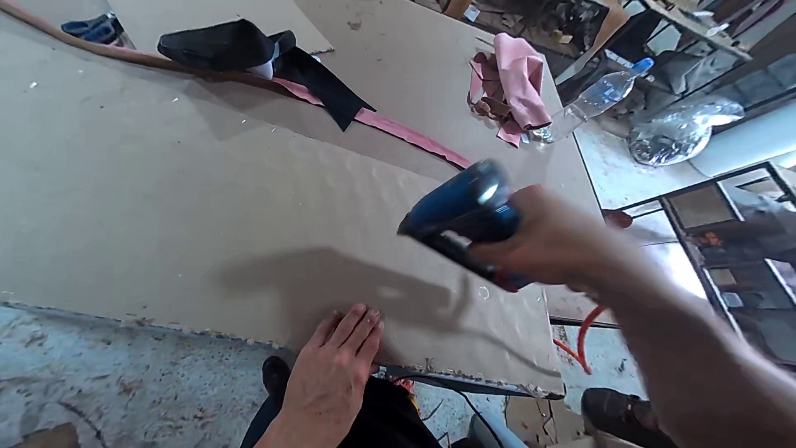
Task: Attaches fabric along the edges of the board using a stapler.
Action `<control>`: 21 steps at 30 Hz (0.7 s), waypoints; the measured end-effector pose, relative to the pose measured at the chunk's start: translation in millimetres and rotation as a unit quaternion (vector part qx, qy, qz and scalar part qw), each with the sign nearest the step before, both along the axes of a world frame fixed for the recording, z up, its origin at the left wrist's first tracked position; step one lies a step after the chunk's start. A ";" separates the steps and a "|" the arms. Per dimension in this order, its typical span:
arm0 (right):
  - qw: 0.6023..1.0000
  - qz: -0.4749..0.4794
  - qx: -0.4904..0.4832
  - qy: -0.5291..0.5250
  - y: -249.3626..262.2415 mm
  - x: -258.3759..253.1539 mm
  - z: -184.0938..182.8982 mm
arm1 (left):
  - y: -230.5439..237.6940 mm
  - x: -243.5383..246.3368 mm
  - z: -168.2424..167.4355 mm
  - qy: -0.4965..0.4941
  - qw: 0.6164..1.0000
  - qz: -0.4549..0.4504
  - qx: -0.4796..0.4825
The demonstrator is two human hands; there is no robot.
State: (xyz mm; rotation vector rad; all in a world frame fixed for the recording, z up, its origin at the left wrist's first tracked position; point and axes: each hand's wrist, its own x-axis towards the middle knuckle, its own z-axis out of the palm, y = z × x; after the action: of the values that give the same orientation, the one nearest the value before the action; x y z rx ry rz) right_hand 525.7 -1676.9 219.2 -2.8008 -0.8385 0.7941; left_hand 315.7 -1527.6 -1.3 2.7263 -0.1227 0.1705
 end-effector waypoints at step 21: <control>0.999 0.024 -0.017 -0.020 27.7 122.4 -41.7 | 3.7 -2.6 5.4 -0.005 1.000 -0.018 0.009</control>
State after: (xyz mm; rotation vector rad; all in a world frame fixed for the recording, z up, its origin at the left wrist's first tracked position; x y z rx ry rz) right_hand 648.0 -1649.2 177.5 -2.8457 -0.9113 0.7678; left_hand 313.1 -1523.9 4.1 2.7396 -0.1779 0.1729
